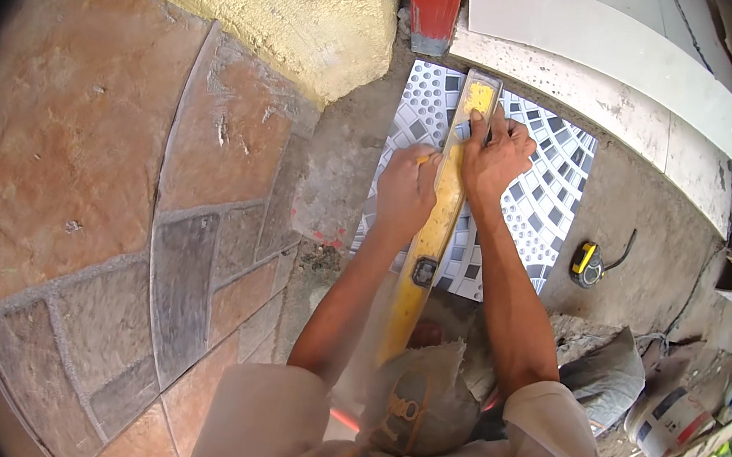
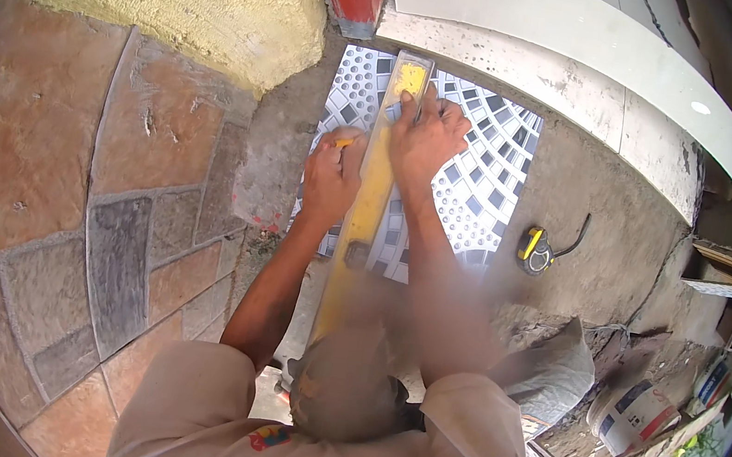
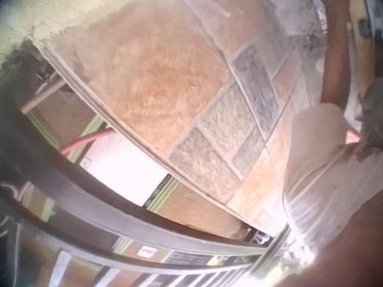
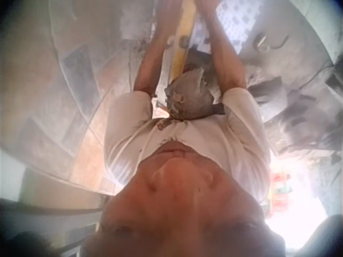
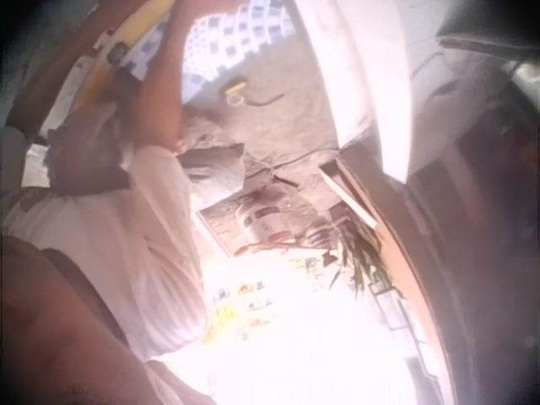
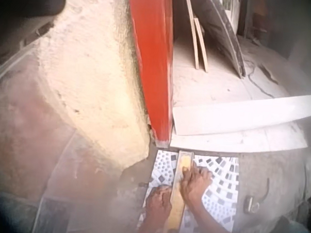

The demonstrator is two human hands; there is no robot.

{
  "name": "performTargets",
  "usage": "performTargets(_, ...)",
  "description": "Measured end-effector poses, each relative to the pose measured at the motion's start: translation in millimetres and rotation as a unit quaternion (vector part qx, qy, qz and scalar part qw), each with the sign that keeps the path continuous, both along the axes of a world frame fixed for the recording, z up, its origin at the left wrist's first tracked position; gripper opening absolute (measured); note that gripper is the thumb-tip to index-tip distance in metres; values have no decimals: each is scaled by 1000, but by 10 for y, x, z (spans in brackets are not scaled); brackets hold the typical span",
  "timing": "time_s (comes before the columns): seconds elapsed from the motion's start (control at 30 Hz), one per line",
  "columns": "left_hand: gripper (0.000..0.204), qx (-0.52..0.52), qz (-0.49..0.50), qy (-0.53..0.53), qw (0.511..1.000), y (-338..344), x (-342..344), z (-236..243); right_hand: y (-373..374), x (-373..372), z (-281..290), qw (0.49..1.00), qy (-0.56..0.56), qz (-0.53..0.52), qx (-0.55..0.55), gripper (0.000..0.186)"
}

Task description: The person is measuring and marking a tile to fit a specific area on the floor.

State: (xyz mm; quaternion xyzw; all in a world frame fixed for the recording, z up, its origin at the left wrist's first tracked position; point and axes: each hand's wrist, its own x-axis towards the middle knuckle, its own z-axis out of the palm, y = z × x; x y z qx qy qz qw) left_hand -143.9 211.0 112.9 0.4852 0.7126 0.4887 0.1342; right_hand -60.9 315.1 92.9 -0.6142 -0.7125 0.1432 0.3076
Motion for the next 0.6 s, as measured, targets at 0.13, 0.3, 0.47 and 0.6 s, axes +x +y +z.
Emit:
performTargets(0.13, 22, 26, 30, 13, 999, 729, -261, -67, -118, -86, 117, 1000, 9, 7, -12, 38)
performTargets(0.3, 13, 35, 41, 33, 998, 708, -140, -74, -179, 60, 83, 1000, 10, 7, 14, 38)
performTargets(0.47, 22, -107, 10, 6, 994, -649, 315, 116, -159, 195, 235, 1000, 3, 4, 3, 36)
performTargets(0.6, 26, -165, 67, -10, 984, -1827, 603, 479, -312, 224, 324, 1000, 7, 18, 5, 37)
